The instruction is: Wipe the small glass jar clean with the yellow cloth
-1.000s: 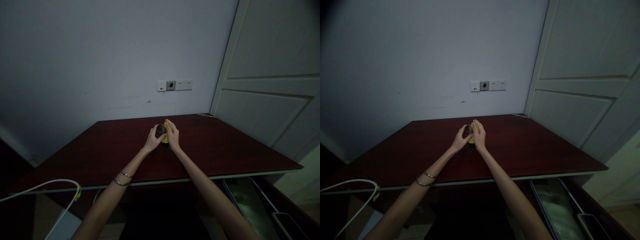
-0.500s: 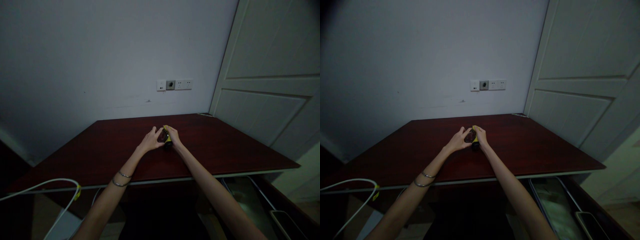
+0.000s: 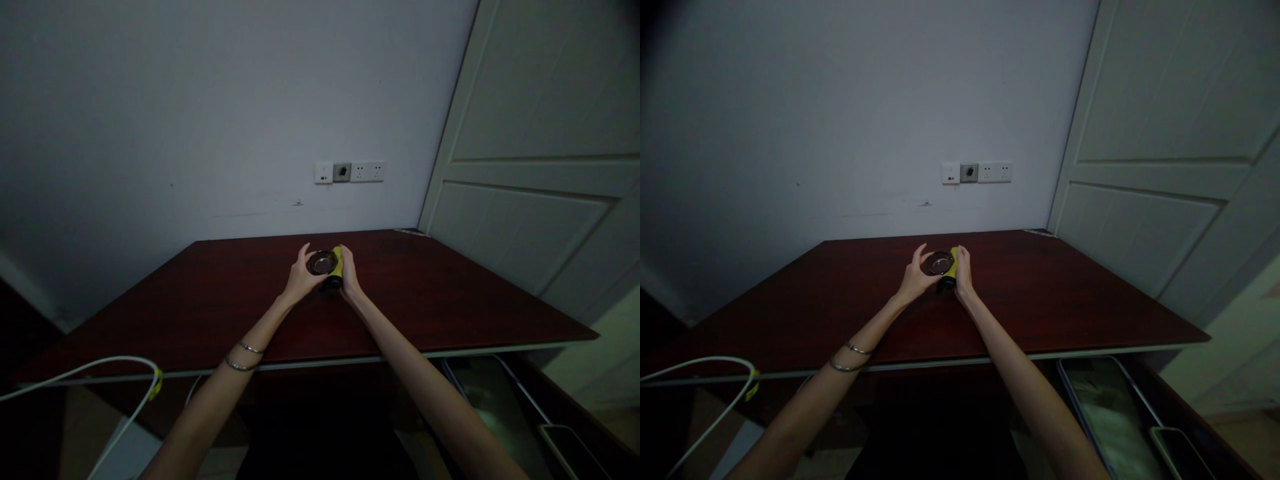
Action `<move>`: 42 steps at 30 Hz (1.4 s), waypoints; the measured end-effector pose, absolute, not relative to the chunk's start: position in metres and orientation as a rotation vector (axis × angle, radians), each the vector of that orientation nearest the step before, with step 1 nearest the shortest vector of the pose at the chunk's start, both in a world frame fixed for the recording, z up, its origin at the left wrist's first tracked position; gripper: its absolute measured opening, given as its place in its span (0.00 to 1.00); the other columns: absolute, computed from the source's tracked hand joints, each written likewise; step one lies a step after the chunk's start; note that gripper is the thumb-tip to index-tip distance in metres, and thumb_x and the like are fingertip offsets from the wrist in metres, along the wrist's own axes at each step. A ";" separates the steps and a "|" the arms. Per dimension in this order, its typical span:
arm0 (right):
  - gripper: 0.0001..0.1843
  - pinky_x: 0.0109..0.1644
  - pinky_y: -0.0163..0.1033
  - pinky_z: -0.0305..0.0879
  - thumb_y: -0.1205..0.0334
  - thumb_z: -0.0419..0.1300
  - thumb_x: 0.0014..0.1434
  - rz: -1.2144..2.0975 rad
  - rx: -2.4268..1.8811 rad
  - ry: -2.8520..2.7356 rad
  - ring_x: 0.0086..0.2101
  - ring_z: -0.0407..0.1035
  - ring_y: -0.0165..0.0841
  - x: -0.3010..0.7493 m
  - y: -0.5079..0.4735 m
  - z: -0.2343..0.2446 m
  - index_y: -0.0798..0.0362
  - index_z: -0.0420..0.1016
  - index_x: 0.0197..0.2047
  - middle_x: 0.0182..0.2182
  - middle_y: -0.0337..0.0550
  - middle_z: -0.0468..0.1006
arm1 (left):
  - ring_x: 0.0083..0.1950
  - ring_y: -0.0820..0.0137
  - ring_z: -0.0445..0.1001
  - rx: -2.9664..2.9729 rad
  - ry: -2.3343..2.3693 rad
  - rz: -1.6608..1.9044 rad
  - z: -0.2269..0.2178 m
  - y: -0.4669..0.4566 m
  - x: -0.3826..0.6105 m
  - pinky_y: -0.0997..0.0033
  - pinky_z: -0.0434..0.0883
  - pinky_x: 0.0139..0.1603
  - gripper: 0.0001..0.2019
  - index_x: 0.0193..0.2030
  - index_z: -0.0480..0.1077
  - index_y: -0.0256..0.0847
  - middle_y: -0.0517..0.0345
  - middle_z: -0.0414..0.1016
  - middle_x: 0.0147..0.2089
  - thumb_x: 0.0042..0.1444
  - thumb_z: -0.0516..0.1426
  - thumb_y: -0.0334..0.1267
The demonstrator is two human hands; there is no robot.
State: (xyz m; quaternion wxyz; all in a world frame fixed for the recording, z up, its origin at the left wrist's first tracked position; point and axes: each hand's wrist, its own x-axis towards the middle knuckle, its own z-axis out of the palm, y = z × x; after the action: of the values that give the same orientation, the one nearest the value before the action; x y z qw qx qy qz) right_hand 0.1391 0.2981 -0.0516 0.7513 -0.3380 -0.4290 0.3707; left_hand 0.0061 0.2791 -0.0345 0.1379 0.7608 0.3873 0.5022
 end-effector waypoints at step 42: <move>0.25 0.50 0.39 0.61 0.43 0.49 0.54 0.660 -0.913 -1.072 0.43 0.68 0.34 0.143 0.295 -0.043 0.52 0.73 0.43 0.42 0.44 0.76 | 0.55 0.61 0.68 2.043 0.873 1.366 -0.050 0.292 0.008 0.60 0.64 0.57 0.37 0.58 0.58 0.36 0.46 0.69 0.54 0.39 0.64 0.36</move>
State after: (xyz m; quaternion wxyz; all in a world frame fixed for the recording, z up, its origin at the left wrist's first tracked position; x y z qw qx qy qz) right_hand 0.1433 0.2950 -0.0431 0.7126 -0.4117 -0.4838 0.2977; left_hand 0.0085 0.2920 -0.0502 0.2639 0.7556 0.3228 0.5052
